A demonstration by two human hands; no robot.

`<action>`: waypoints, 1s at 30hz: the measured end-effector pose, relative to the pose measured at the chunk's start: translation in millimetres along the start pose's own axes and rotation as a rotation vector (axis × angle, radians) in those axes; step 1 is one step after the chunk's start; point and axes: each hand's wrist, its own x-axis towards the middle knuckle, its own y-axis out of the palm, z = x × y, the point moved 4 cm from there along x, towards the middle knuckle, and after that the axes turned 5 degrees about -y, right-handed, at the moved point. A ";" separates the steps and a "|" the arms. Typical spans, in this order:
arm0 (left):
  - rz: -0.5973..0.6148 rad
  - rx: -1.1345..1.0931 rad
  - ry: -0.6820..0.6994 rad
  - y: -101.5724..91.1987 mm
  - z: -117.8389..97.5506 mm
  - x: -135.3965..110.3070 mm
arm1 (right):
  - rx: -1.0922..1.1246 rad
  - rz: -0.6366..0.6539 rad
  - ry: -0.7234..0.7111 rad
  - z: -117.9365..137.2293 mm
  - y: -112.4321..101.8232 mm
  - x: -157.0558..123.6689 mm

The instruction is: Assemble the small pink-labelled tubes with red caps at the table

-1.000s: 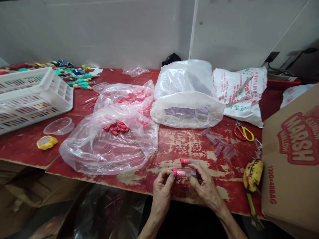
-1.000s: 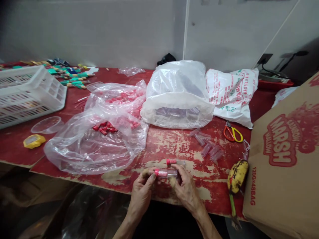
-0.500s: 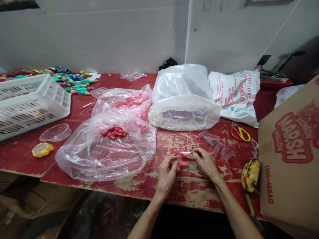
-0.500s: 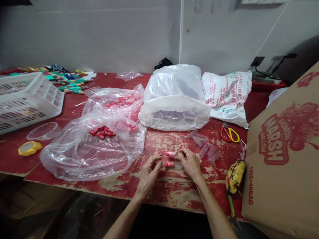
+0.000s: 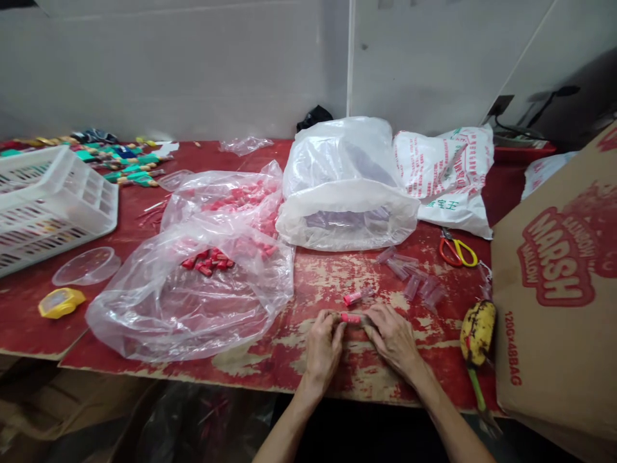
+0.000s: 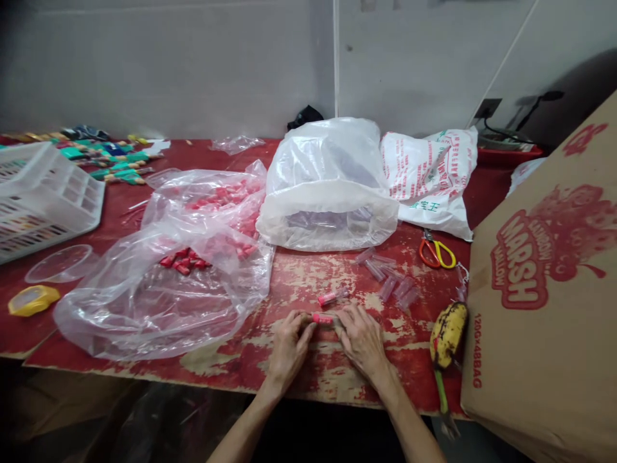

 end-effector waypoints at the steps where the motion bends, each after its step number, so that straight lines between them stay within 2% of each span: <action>1: -0.007 -0.042 -0.013 -2.0 -0.3 -0.1 | 0.047 0.013 0.004 0.8 1.6 -0.7; 5: 0.038 -0.282 -0.120 -12.4 -0.5 -6.6 | 0.372 0.050 0.022 6.9 2.0 -2.3; 10: 0.097 -0.535 -0.246 -17.0 -1.1 -20.9 | 0.638 0.091 0.271 16.4 2.2 -10.1; 16: 0.043 -0.622 -0.361 -29.0 6.2 -35.0 | 0.609 0.113 0.189 40.8 -7.0 -14.7; 21: -0.041 -0.664 -0.403 -41.9 18.0 -44.5 | 0.589 0.053 0.220 52.4 -3.0 -11.6; 26: -0.116 -0.776 -0.444 -44.6 26.0 -50.6 | 0.563 0.066 0.127 60.1 -1.4 -11.0; 30: -0.103 -0.823 -0.425 -41.5 26.3 -51.0 | 0.574 0.061 0.205 55.7 0.5 -13.4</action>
